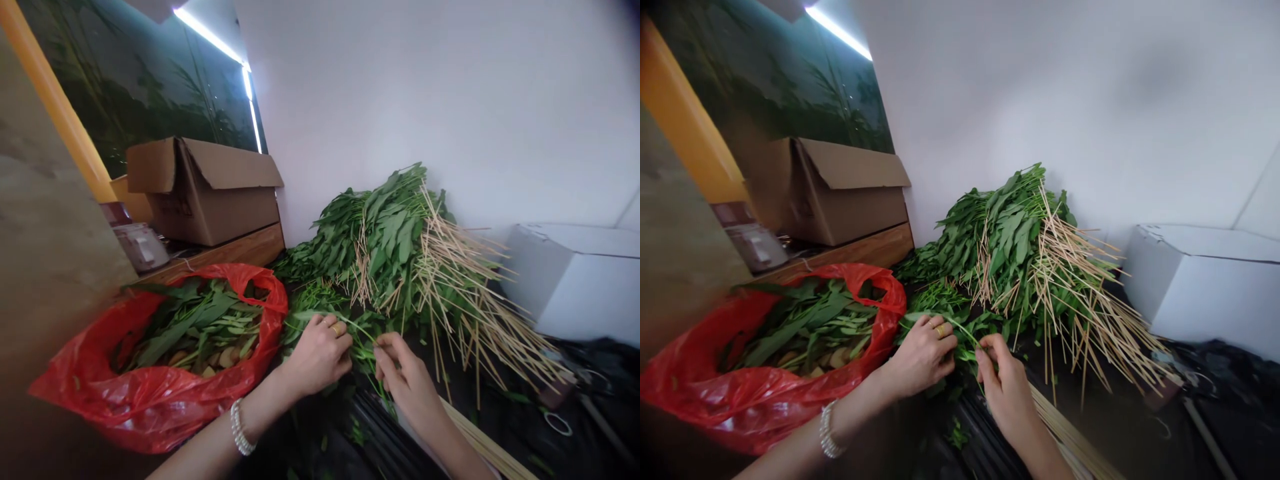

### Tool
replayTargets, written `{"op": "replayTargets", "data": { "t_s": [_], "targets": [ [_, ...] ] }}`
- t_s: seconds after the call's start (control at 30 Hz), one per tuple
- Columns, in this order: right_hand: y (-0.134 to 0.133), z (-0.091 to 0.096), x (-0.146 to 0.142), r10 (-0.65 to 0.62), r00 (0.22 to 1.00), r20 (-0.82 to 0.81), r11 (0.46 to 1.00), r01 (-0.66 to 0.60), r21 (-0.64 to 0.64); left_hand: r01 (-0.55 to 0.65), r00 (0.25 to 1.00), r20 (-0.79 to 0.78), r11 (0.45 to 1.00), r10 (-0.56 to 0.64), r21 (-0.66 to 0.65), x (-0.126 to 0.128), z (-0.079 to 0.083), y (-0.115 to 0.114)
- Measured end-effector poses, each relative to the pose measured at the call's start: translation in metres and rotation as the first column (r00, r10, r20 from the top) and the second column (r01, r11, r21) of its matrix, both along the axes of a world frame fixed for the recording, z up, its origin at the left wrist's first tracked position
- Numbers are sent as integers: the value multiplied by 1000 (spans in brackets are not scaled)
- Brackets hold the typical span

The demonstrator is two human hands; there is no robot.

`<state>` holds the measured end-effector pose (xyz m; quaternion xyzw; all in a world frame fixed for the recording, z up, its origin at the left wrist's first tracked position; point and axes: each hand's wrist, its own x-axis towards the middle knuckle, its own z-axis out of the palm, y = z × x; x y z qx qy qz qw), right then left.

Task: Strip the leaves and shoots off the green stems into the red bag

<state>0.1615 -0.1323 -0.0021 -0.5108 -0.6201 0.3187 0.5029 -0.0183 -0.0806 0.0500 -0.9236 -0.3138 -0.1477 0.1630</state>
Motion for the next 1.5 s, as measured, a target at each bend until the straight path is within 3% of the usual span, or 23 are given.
{"op": "replayTargets", "data": {
  "t_s": [0.13, 0.2, 0.27, 0.37, 0.4, 0.43, 0.47, 0.53, 0.6, 0.67, 0.73, 0.87, 0.97, 1.1, 1.27, 1.37, 1.5],
  "targets": [
    [1, -3, -2, 54, 998, -45, 998, -55, -13, 5, 974, 224, 991, 25, -135, 2, -4, 0],
    [2, -3, -1, 72, 990, -118, 997, -76, -30, 52, 893, 443, 958, 82, -282, 1, -6, 5],
    [3, -2, 1, 62, 976, -210, 996, -73, -45, 154, 692, 687, 884, 223, -442, -4, -5, 15],
    [5, 2, 4, 15, 933, -360, 998, -37, -53, 391, 240, 845, 750, 477, -534, -20, 4, 28],
    [6, 3, 5, 7, 916, -401, 998, -32, -56, 477, 144, 839, 706, 525, -523, -25, 9, 30],
    [6, 4, 5, 4, 903, -430, 998, -32, -57, 553, 101, 827, 659, 553, -509, -29, 13, 30],
    [6, 5, 5, 5, 895, -446, 998, -33, -54, 617, 113, 817, 604, 566, -504, -32, 17, 28],
    [6, 5, 4, 14, 893, -449, 998, -37, -43, 661, 225, 806, 522, 547, -539, -33, 23, 21],
    [6, 4, 3, 20, 895, -445, 999, -39, -32, 610, 375, 797, 522, 474, -597, -28, 24, 11],
    [5, 2, 3, 24, 898, -440, 999, -42, -32, 524, 524, 773, 579, 359, -624, -20, 23, 5],
    [5, 1, 3, 36, 903, -429, 998, -56, -36, 431, 642, 727, 671, 241, -603, -12, 19, 4],
    [4, 2, 2, 66, 918, -390, 996, -86, -32, 271, 807, 587, 841, 67, -468, -5, 11, 12],
    [3, 2, 1, 96, 936, -339, 993, -111, -26, 249, 906, 417, 892, -76, -377, -5, 9, 16],
    [2, 0, 1, 106, 958, -268, 993, -118, -28, 232, 967, 174, 925, -186, -300, -7, 12, 15],
    [5, -4, 2, 63, 993, -102, 998, -65, -13, 181, 981, -43, 977, -187, -114, -5, 11, 16],
    [6, -6, 5, 21, 997, 75, 1000, -21, 10, 161, 982, -92, 986, -164, -41, -4, 8, 20],
    [7, -7, 4, 52, 983, 176, 998, -57, 24, 122, 992, -37, 990, -125, -71, -3, 8, 21]
  ]
}}
